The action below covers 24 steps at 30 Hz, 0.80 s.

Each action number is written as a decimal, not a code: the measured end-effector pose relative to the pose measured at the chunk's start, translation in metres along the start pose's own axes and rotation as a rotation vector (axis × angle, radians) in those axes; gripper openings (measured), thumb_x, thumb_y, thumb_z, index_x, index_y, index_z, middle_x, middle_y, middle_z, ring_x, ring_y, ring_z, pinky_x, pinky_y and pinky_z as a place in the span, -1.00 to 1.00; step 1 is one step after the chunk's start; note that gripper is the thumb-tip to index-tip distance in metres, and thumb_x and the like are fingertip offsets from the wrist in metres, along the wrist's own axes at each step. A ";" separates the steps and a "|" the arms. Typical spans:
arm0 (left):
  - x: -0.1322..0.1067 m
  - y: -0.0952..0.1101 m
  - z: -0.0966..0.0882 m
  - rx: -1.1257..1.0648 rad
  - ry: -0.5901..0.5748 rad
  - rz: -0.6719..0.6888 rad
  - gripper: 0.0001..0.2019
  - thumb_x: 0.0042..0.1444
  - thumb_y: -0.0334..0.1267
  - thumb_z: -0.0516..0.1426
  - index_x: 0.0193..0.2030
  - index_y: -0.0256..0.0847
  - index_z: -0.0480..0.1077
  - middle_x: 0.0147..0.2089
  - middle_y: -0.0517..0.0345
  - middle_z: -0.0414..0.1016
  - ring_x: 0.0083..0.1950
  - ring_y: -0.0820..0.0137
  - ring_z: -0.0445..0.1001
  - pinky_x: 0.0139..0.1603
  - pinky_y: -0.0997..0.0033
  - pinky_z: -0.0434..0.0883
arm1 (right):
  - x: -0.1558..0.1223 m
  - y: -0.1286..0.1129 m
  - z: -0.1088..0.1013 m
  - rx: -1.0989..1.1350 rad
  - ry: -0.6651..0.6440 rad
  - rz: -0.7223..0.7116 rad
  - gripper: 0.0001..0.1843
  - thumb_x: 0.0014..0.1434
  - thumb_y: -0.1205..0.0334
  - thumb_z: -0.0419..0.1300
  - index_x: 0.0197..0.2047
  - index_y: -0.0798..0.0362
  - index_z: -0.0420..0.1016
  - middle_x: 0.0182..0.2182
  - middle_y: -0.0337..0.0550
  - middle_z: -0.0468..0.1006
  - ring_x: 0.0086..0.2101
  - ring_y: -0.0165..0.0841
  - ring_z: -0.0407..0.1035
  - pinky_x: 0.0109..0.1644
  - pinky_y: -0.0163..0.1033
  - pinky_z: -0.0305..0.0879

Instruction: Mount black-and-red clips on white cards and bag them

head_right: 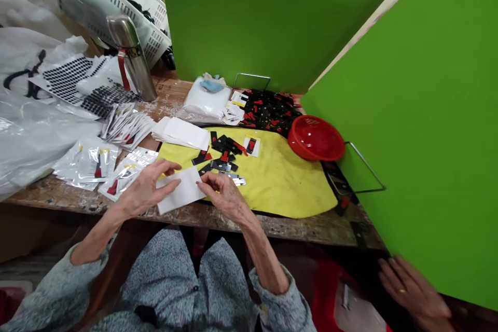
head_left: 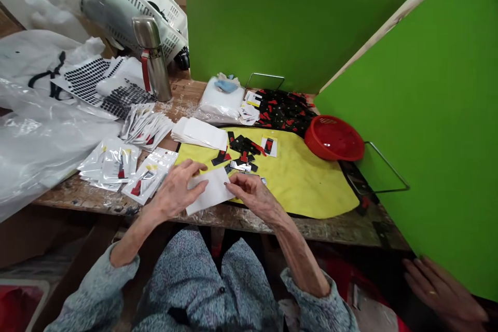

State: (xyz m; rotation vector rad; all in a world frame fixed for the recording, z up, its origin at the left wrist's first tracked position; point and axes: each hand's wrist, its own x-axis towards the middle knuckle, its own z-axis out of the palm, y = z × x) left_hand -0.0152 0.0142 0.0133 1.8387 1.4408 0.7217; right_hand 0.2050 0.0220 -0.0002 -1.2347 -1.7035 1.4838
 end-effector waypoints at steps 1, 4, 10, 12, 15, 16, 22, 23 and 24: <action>-0.003 0.003 0.002 0.109 0.136 0.024 -0.80 0.11 -0.18 0.12 -0.19 -0.22 0.44 -0.21 0.02 0.51 -0.14 0.21 0.46 -0.09 0.20 0.37 | -0.001 -0.001 0.004 -0.011 0.040 -0.006 -0.74 0.18 0.07 0.14 -0.44 0.06 0.35 -0.53 -0.31 0.29 -0.47 -0.45 0.16 -0.38 -0.33 0.10; -0.014 0.012 0.010 0.078 0.195 0.010 -0.85 0.17 -0.17 0.09 -0.28 -0.20 0.40 -0.34 0.12 0.47 -0.28 0.32 0.44 -0.19 0.31 0.37 | -0.006 -0.007 0.020 -0.037 0.152 -0.041 -0.76 0.18 0.09 0.13 -0.44 0.04 0.31 -0.53 -0.31 0.30 -0.47 -0.44 0.18 -0.36 -0.32 0.11; -0.020 0.011 0.029 -0.497 -0.037 -0.205 -0.66 0.13 0.05 0.17 -0.38 -0.22 0.35 -0.48 0.24 0.42 -0.46 0.48 0.36 -0.42 0.50 0.30 | -0.010 -0.021 0.041 -0.155 0.204 -0.090 -0.71 0.18 0.11 0.14 -0.52 0.03 0.27 -0.57 -0.32 0.36 -0.49 -0.44 0.23 -0.35 -0.31 0.12; -0.019 0.007 0.029 -0.602 -0.076 -0.221 -0.65 0.14 0.06 0.15 -0.38 -0.22 0.37 -0.48 0.23 0.45 -0.44 0.47 0.40 -0.39 0.50 0.32 | -0.010 -0.021 0.042 -0.163 0.183 -0.095 -0.70 0.19 0.11 0.16 -0.53 0.03 0.28 -0.57 -0.32 0.37 -0.49 -0.44 0.24 -0.33 -0.31 0.12; -0.019 0.006 0.024 -0.661 -0.154 -0.189 -0.64 0.20 0.04 0.08 -0.37 -0.23 0.43 -0.45 0.19 0.51 -0.42 0.45 0.44 -0.36 0.50 0.35 | -0.010 -0.016 0.040 -0.095 0.126 -0.080 -0.68 0.18 0.10 0.18 -0.54 0.04 0.30 -0.58 -0.33 0.38 -0.50 -0.46 0.23 -0.33 -0.32 0.13; -0.020 0.006 0.023 -0.653 -0.171 -0.173 -0.64 0.22 0.02 0.07 -0.38 -0.23 0.43 -0.45 0.18 0.51 -0.41 0.44 0.44 -0.36 0.50 0.35 | -0.010 -0.014 0.039 -0.064 0.105 -0.071 -0.67 0.19 0.08 0.17 -0.54 0.05 0.29 -0.59 -0.33 0.36 -0.50 -0.46 0.22 -0.34 -0.33 0.13; -0.022 0.013 0.029 -0.261 0.110 -0.074 -0.82 0.10 -0.19 0.12 -0.47 -0.19 0.37 -0.53 0.24 0.45 -0.49 0.46 0.40 -0.36 0.48 0.34 | -0.011 -0.007 0.045 -0.212 0.194 -0.101 -0.81 0.27 0.19 0.08 -0.37 0.03 0.36 -0.52 -0.28 0.40 -0.45 -0.39 0.29 -0.29 -0.28 0.18; -0.021 0.014 0.032 -0.216 0.171 -0.075 -0.83 0.08 -0.20 0.12 -0.49 -0.18 0.34 -0.54 0.26 0.43 -0.50 0.47 0.39 -0.37 0.48 0.33 | -0.011 -0.007 0.049 -0.309 0.242 -0.144 -0.86 0.28 0.24 0.07 -0.30 0.03 0.40 -0.48 -0.26 0.45 -0.41 -0.36 0.33 -0.22 -0.25 0.20; -0.021 0.014 0.034 -0.217 0.200 -0.087 -0.82 0.07 -0.19 0.11 -0.50 -0.17 0.31 -0.55 0.26 0.41 -0.51 0.47 0.38 -0.39 0.48 0.33 | -0.012 -0.007 0.052 -0.409 0.285 -0.196 -0.87 0.29 0.30 0.05 -0.25 0.02 0.41 -0.44 -0.22 0.49 -0.36 -0.33 0.36 -0.15 -0.22 0.21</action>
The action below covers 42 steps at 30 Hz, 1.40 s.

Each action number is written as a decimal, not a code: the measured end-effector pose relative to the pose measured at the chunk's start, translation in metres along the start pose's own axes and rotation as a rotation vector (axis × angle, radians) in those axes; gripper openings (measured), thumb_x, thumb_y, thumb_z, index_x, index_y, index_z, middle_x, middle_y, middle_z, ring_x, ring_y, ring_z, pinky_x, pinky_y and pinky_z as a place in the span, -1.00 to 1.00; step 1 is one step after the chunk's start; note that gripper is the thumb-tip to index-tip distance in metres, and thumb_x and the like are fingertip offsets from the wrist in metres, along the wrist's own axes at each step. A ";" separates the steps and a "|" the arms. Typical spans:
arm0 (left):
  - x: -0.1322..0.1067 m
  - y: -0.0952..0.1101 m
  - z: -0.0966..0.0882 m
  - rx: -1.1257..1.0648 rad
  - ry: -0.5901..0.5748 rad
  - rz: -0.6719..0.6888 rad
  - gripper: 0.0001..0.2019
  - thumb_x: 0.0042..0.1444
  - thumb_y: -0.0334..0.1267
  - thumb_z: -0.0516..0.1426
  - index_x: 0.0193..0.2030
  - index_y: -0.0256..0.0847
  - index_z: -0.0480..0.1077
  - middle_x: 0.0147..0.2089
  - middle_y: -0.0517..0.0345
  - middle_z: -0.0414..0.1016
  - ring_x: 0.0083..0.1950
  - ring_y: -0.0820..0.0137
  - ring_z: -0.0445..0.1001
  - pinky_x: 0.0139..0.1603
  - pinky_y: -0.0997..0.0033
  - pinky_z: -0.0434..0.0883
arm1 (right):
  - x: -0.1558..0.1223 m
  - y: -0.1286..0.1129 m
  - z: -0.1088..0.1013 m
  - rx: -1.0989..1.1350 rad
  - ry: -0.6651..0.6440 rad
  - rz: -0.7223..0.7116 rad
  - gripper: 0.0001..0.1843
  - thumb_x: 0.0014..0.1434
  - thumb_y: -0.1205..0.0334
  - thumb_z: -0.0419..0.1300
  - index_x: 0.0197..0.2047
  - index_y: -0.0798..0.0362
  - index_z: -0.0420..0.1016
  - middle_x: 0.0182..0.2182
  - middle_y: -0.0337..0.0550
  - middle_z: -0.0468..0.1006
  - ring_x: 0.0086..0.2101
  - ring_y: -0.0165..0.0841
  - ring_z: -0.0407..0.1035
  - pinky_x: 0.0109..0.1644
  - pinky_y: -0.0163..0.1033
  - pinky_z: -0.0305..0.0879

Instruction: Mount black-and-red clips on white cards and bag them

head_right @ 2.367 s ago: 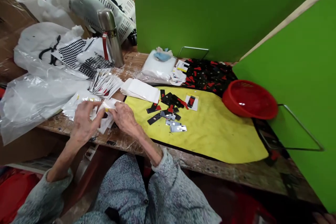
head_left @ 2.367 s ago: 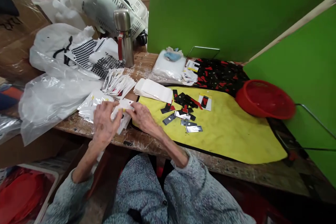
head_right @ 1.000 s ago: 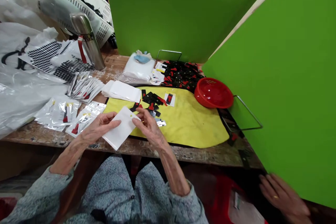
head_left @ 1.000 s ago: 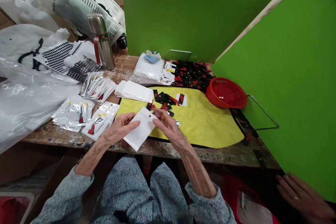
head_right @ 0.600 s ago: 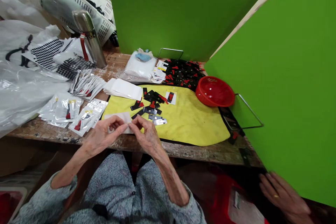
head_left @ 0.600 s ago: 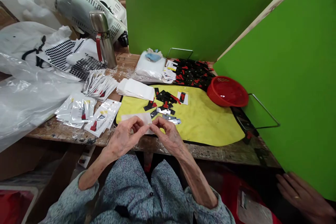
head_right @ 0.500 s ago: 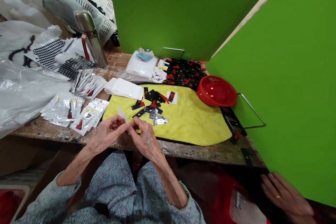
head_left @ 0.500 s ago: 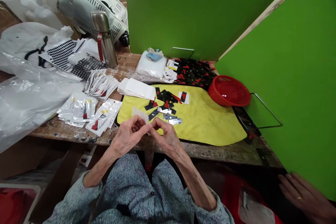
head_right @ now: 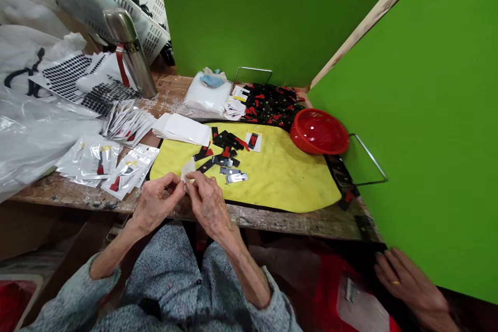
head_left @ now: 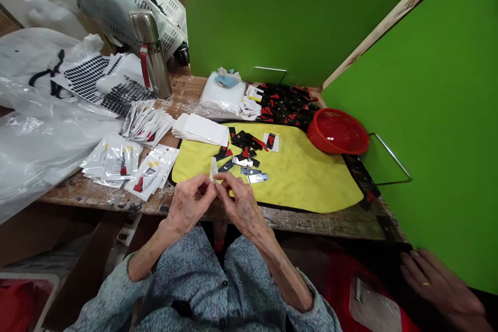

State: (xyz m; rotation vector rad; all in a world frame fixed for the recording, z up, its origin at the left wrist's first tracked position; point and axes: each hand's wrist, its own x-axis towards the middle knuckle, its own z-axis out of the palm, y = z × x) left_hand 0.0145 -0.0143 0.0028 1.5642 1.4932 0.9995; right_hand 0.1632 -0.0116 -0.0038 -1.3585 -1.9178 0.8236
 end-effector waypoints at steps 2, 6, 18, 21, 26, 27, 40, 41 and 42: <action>0.000 -0.002 0.004 -0.069 -0.022 -0.051 -0.79 0.10 -0.15 0.07 -0.50 -0.16 0.26 -0.55 0.27 0.39 -0.52 0.47 0.38 -0.44 0.50 0.32 | -0.003 -0.002 0.006 -0.178 0.068 -0.125 -0.80 0.30 0.39 -0.01 -0.23 0.02 0.42 -0.37 -0.15 0.53 -0.29 -0.29 0.38 -0.07 -0.18 0.20; -0.002 -0.010 0.011 0.034 -0.041 0.026 -0.77 0.14 -0.12 0.04 -0.49 -0.14 0.25 -0.57 0.27 0.36 -0.53 0.44 0.36 -0.46 0.47 0.29 | -0.008 0.001 0.016 -0.475 0.167 -0.229 -0.77 0.30 0.43 -0.03 -0.24 0.03 0.43 -0.36 -0.10 0.53 -0.29 -0.26 0.36 -0.10 -0.15 0.21; -0.002 -0.007 0.017 0.387 0.070 0.137 -0.79 0.15 -0.21 -0.03 -0.51 -0.10 0.15 -0.63 0.24 0.31 -0.59 0.40 0.31 -0.49 0.43 0.18 | -0.006 0.010 0.026 -0.512 0.293 -0.275 -0.74 0.29 0.43 -0.03 -0.40 0.03 0.33 -0.48 -0.15 0.47 -0.39 -0.28 0.30 -0.20 -0.17 0.15; -0.005 -0.009 0.021 0.504 0.107 0.139 -0.79 0.12 -0.28 -0.02 -0.53 -0.10 0.12 -0.64 0.22 0.31 -0.60 0.39 0.30 -0.49 0.41 0.13 | -0.003 0.014 0.029 -0.456 0.349 -0.203 -0.70 0.29 0.43 -0.06 -0.46 0.01 0.27 -0.52 -0.17 0.42 -0.42 -0.30 0.29 -0.22 -0.18 0.15; -0.009 -0.011 0.029 0.424 0.169 0.144 -0.77 0.13 -0.31 0.00 -0.55 -0.11 0.13 -0.65 0.24 0.29 -0.62 0.43 0.26 -0.49 0.42 0.11 | 0.002 0.013 0.028 -0.153 0.270 0.072 -0.83 0.29 0.31 -0.03 -0.33 0.02 0.31 -0.36 -0.11 0.47 -0.28 -0.27 0.36 -0.14 -0.14 0.22; -0.010 -0.011 0.031 0.368 0.199 0.144 -0.76 0.14 -0.29 0.00 -0.56 -0.12 0.14 -0.64 0.24 0.30 -0.61 0.44 0.26 -0.49 0.43 0.13 | 0.002 0.013 0.028 -0.003 0.231 0.139 -0.89 0.28 0.25 0.01 -0.25 0.02 0.33 -0.31 -0.11 0.48 -0.28 -0.28 0.38 -0.14 -0.16 0.26; 0.006 -0.012 0.004 -1.020 -0.111 -0.652 -0.56 -0.19 -0.13 0.40 -0.15 -0.32 0.55 -0.20 -0.02 0.64 -0.22 0.25 0.58 -0.17 0.34 0.49 | 0.002 0.024 -0.023 0.455 0.106 0.046 -0.81 0.14 0.30 0.16 -0.15 -0.01 0.48 -0.14 -0.10 0.49 -0.12 -0.29 0.40 -0.03 -0.16 0.33; 0.007 -0.012 0.004 -1.012 -0.127 -0.676 -0.58 -0.23 -0.20 0.42 -0.18 -0.34 0.56 -0.22 -0.02 0.65 -0.23 0.26 0.59 -0.15 0.35 0.49 | 0.000 0.024 -0.022 0.511 0.104 0.103 -0.74 0.14 0.27 0.17 -0.06 -0.02 0.44 -0.12 -0.10 0.49 -0.14 -0.30 0.41 -0.08 -0.18 0.36; 0.006 -0.011 0.004 -1.006 -0.144 -0.690 -0.59 -0.23 -0.23 0.43 -0.20 -0.35 0.57 -0.23 -0.01 0.65 -0.24 0.28 0.59 -0.13 0.35 0.49 | -0.002 0.025 -0.020 0.572 0.104 0.166 -0.66 0.15 0.23 0.18 0.02 -0.03 0.39 -0.10 -0.10 0.48 -0.17 -0.32 0.41 -0.13 -0.20 0.37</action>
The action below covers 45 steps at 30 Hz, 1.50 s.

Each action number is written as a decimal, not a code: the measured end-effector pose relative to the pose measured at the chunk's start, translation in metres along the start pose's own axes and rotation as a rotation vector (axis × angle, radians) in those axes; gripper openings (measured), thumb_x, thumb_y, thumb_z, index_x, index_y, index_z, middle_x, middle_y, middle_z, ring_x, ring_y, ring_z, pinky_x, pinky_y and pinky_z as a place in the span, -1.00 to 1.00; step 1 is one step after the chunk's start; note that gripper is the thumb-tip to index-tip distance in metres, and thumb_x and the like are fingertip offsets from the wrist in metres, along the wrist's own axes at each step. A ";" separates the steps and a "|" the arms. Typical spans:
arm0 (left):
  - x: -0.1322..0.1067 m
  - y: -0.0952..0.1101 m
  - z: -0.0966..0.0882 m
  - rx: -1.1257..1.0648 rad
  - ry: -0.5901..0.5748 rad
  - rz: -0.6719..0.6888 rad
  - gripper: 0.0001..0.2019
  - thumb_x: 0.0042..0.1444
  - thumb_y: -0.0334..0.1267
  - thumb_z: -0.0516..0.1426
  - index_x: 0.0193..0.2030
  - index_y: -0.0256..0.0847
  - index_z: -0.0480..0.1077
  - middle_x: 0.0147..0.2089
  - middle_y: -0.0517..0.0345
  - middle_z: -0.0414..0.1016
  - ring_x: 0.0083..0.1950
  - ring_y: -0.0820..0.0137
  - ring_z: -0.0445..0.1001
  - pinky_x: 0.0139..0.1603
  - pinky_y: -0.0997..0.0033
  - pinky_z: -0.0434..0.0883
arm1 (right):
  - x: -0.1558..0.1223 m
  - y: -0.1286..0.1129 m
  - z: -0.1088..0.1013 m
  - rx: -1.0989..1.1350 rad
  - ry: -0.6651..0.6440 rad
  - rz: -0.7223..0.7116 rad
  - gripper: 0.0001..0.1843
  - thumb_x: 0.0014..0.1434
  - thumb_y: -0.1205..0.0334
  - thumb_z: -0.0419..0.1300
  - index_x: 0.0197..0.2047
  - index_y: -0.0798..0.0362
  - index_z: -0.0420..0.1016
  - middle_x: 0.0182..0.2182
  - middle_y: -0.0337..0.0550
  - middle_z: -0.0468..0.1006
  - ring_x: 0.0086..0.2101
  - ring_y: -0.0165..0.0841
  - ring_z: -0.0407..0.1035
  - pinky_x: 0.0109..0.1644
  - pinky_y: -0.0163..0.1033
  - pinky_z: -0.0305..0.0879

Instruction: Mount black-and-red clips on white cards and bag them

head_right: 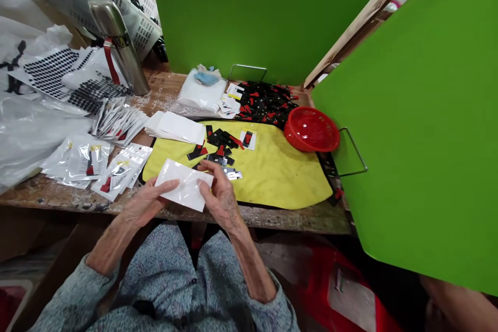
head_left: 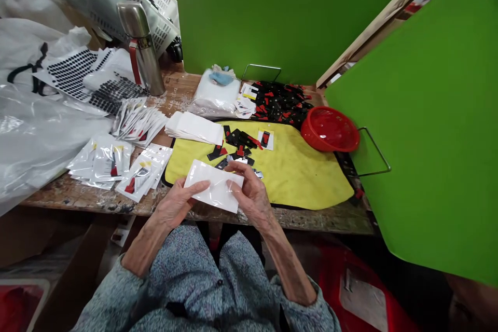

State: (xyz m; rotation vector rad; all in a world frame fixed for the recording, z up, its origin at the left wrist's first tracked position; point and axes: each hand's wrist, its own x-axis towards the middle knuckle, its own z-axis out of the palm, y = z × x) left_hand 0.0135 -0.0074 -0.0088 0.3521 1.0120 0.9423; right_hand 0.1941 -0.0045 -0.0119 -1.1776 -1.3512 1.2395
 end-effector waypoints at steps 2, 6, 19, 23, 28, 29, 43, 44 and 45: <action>-0.001 -0.003 0.001 0.009 -0.006 -0.010 -0.61 -0.21 -0.22 0.42 -0.20 -0.34 0.58 -0.22 0.00 0.66 -0.25 0.32 0.59 -0.13 0.38 0.49 | -0.003 0.004 0.001 0.090 0.009 0.110 -0.57 0.13 0.15 0.22 0.08 -0.02 0.34 -0.09 -0.10 0.48 -0.21 -0.33 0.42 -0.20 -0.25 0.38; -0.001 -0.012 0.002 0.059 0.044 0.065 -0.63 -0.21 -0.18 0.42 -0.24 -0.31 0.59 -0.29 0.05 0.65 -0.32 0.38 0.56 -0.21 0.43 0.48 | -0.009 0.005 0.004 0.226 -0.004 0.246 -0.52 0.08 0.07 0.31 0.06 -0.03 0.38 -0.16 -0.15 0.53 -0.23 -0.35 0.43 -0.16 -0.26 0.38; -0.010 -0.002 -0.014 1.274 0.137 0.866 -0.23 -0.09 0.06 0.34 0.25 -0.16 0.28 0.18 -0.13 0.41 0.18 0.02 0.35 0.18 -0.06 0.26 | -0.005 0.007 0.000 0.074 -0.139 0.351 -0.64 0.05 -0.05 0.31 -0.41 0.08 0.37 -0.54 -0.32 0.35 -0.53 -0.48 0.19 -0.49 -0.36 0.09; -0.014 -0.004 -0.009 1.658 -0.088 1.059 -0.28 -0.05 -0.05 0.36 0.23 -0.19 0.26 0.17 -0.15 0.39 0.21 0.02 0.29 0.23 -0.11 0.14 | 0.000 0.004 -0.002 -0.031 -0.232 0.309 -0.62 0.08 -0.05 0.28 -0.47 0.07 0.31 -0.57 -0.34 0.26 -0.53 -0.50 0.13 -0.49 -0.37 0.05; -0.008 -0.011 -0.008 1.667 -0.103 1.065 -0.34 -0.08 -0.10 0.38 0.15 -0.23 0.29 -0.01 -0.07 0.45 0.00 0.12 0.37 0.04 0.06 0.28 | 0.003 0.000 -0.004 0.023 -0.375 0.339 -0.67 0.08 -0.02 0.28 -0.32 0.11 0.44 -0.48 -0.28 0.39 -0.48 -0.47 0.22 -0.44 -0.36 0.13; -0.007 -0.012 -0.008 1.659 -0.103 1.064 -0.39 -0.06 -0.14 0.37 0.11 -0.22 0.31 -0.03 -0.05 0.45 -0.01 0.13 0.37 0.02 0.08 0.28 | 0.004 0.001 -0.005 0.052 -0.404 0.347 -0.66 0.07 -0.02 0.29 -0.30 0.11 0.45 -0.46 -0.28 0.42 -0.46 -0.47 0.24 -0.42 -0.36 0.15; 0.004 -0.013 -0.027 1.596 -0.040 0.995 -0.90 0.14 -0.36 0.15 -0.22 -0.16 0.30 -0.28 0.15 0.47 -0.21 0.27 0.45 0.01 0.17 0.28 | 0.052 0.018 -0.083 -0.834 0.324 0.187 -0.83 0.22 0.23 0.02 -0.31 0.07 0.41 -0.43 -0.10 0.49 -0.38 -0.29 0.37 -0.20 -0.16 0.28; 0.006 -0.015 -0.028 1.595 -0.034 0.998 -0.90 0.14 -0.35 0.15 -0.21 -0.16 0.30 -0.28 0.15 0.47 -0.21 0.26 0.45 0.00 0.16 0.28 | 0.062 0.020 -0.091 -0.933 0.396 0.185 -0.83 0.22 0.27 0.00 -0.29 0.08 0.40 -0.36 -0.02 0.51 -0.31 -0.24 0.38 -0.14 -0.12 0.26; 0.007 -0.016 -0.028 1.594 -0.025 1.000 -0.89 0.13 -0.34 0.15 -0.21 -0.16 0.30 -0.29 0.15 0.47 -0.21 0.25 0.46 0.00 0.15 0.28 | 0.072 0.023 -0.096 -0.993 0.448 0.190 -0.83 0.22 0.28 0.00 -0.27 0.10 0.40 -0.29 0.07 0.51 -0.24 -0.19 0.38 -0.09 -0.08 0.24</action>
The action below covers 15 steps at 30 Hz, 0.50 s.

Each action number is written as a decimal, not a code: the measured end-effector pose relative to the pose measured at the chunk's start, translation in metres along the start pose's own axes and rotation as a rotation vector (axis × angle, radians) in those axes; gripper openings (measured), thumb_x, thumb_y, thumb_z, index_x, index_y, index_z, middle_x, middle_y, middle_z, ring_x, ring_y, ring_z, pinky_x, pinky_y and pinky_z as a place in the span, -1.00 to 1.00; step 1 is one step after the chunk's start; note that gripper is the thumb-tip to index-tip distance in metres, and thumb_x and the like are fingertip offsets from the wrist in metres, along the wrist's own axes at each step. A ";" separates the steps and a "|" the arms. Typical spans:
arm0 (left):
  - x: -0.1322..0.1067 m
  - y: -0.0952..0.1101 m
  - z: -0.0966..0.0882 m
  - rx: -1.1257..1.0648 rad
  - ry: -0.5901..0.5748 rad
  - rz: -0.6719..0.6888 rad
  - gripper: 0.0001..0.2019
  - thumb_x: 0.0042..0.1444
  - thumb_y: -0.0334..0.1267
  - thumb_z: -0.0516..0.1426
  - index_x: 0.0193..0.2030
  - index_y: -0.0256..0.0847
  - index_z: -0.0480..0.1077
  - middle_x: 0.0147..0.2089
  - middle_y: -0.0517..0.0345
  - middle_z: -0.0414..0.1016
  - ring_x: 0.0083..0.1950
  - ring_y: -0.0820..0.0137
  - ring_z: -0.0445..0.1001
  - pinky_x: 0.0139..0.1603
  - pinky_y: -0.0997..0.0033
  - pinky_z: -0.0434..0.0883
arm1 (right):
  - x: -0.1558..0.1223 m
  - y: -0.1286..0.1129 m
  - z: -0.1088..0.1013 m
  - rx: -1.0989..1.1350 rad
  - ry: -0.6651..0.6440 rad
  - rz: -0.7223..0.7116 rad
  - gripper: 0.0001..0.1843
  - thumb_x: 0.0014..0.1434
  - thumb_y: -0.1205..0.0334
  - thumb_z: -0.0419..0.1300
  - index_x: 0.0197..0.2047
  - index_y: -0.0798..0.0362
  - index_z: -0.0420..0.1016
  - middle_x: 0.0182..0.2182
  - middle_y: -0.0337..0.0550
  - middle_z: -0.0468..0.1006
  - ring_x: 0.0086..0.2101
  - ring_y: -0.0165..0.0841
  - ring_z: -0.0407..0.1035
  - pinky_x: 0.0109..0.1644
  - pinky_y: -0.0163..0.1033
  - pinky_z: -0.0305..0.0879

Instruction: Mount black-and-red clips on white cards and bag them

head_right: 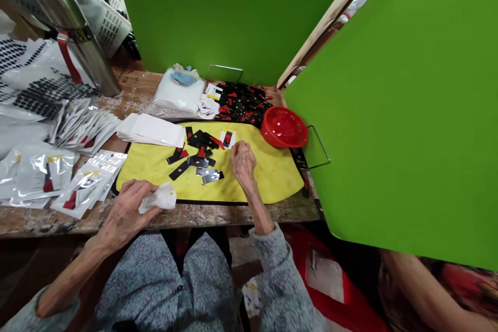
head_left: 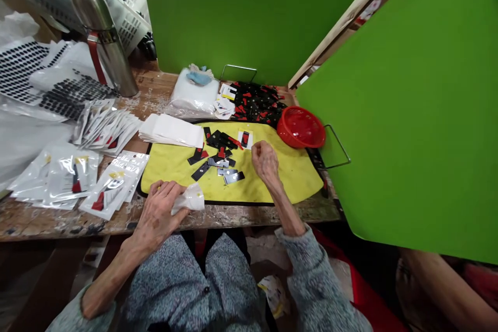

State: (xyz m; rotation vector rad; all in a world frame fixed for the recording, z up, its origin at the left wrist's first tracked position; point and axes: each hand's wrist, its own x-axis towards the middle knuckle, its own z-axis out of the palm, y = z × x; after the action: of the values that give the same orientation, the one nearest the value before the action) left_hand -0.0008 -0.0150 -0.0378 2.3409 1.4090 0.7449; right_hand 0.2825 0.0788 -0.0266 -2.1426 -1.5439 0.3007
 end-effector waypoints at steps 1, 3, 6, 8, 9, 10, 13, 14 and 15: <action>0.000 0.000 0.001 0.002 0.004 -0.006 -0.89 0.13 -0.34 0.15 -0.21 -0.16 0.30 -0.29 0.15 0.47 -0.21 0.24 0.46 0.00 0.15 0.28 | 0.010 0.000 0.004 -0.023 0.024 0.017 -0.83 0.22 0.27 0.00 -0.25 0.12 0.39 -0.23 0.16 0.50 -0.18 -0.13 0.37 -0.05 -0.03 0.22; 0.000 -0.001 0.003 0.007 0.008 -0.017 -0.88 0.12 -0.34 0.15 -0.20 -0.16 0.31 -0.27 0.14 0.48 -0.20 0.23 0.47 0.02 0.13 0.28 | 0.024 -0.003 0.014 -0.041 0.037 0.041 -0.82 0.21 0.22 0.06 -0.21 0.16 0.38 -0.15 0.28 0.47 -0.10 -0.03 0.33 0.01 0.05 0.16; -0.001 -0.003 0.003 0.016 0.003 -0.017 -0.84 0.11 -0.35 0.16 -0.16 -0.17 0.31 -0.25 0.12 0.49 -0.17 0.21 0.48 0.02 0.12 0.27 | 0.034 -0.006 0.028 -0.052 0.046 0.083 -0.73 0.15 0.18 0.14 -0.14 0.19 0.34 -0.10 0.32 0.44 -0.04 0.05 0.29 0.05 0.14 0.09; -0.002 -0.005 0.003 0.023 0.005 -0.014 -0.80 0.10 -0.34 0.18 -0.12 -0.18 0.30 -0.23 0.10 0.50 -0.16 0.20 0.49 0.02 0.11 0.27 | 0.036 -0.006 0.035 -0.042 0.052 0.127 -0.69 0.12 0.18 0.15 -0.11 0.18 0.32 -0.10 0.30 0.45 -0.05 0.06 0.29 0.05 0.16 0.09; -0.002 -0.006 0.004 0.027 0.007 -0.013 -0.77 0.10 -0.33 0.19 -0.09 -0.18 0.30 -0.22 0.09 0.50 -0.15 0.19 0.49 0.01 0.11 0.28 | 0.037 -0.006 0.038 -0.034 0.055 0.151 -0.70 0.11 0.18 0.15 -0.12 0.17 0.32 -0.12 0.27 0.46 -0.06 0.05 0.30 0.05 0.17 0.10; -0.002 -0.007 0.004 0.029 0.010 -0.013 -0.72 0.10 -0.32 0.20 -0.05 -0.19 0.29 -0.21 0.08 0.51 -0.14 0.18 0.49 0.01 0.11 0.28 | 0.038 -0.005 0.041 -0.024 0.058 0.173 -0.72 0.11 0.18 0.14 -0.13 0.15 0.32 -0.14 0.23 0.47 -0.08 0.04 0.31 0.04 0.16 0.10; 0.000 -0.005 0.005 0.025 0.026 -0.022 -0.57 0.08 -0.29 0.22 0.10 -0.19 0.26 -0.13 0.03 0.52 -0.10 0.16 0.48 0.03 0.10 0.29 | 0.041 -0.006 0.046 0.009 0.073 0.215 -0.81 0.09 0.22 0.10 -0.20 0.08 0.32 -0.24 0.07 0.51 -0.14 -0.05 0.34 0.05 0.14 0.12; 0.001 -0.004 0.005 0.017 0.026 -0.027 -0.54 0.07 -0.29 0.22 0.12 -0.19 0.25 -0.11 0.02 0.52 -0.09 0.16 0.48 0.04 0.10 0.29 | 0.042 -0.008 0.047 0.020 0.078 0.220 -0.83 0.09 0.24 0.09 -0.21 0.07 0.31 -0.28 0.02 0.51 -0.16 -0.08 0.35 0.05 0.14 0.12; 0.002 -0.002 0.005 0.007 0.023 -0.034 -0.53 0.07 -0.30 0.22 0.13 -0.20 0.26 -0.10 0.02 0.53 -0.08 0.16 0.47 0.04 0.10 0.28 | 0.042 -0.010 0.047 0.033 0.082 0.220 -0.85 0.09 0.26 0.07 -0.22 0.06 0.31 -0.30 -0.01 0.51 -0.19 -0.10 0.36 0.05 0.13 0.13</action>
State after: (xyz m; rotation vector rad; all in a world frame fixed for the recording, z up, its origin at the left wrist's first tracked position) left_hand 0.0010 -0.0126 -0.0421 2.3149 1.4591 0.7615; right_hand 0.2678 0.1325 -0.0576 -2.2719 -1.2522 0.3047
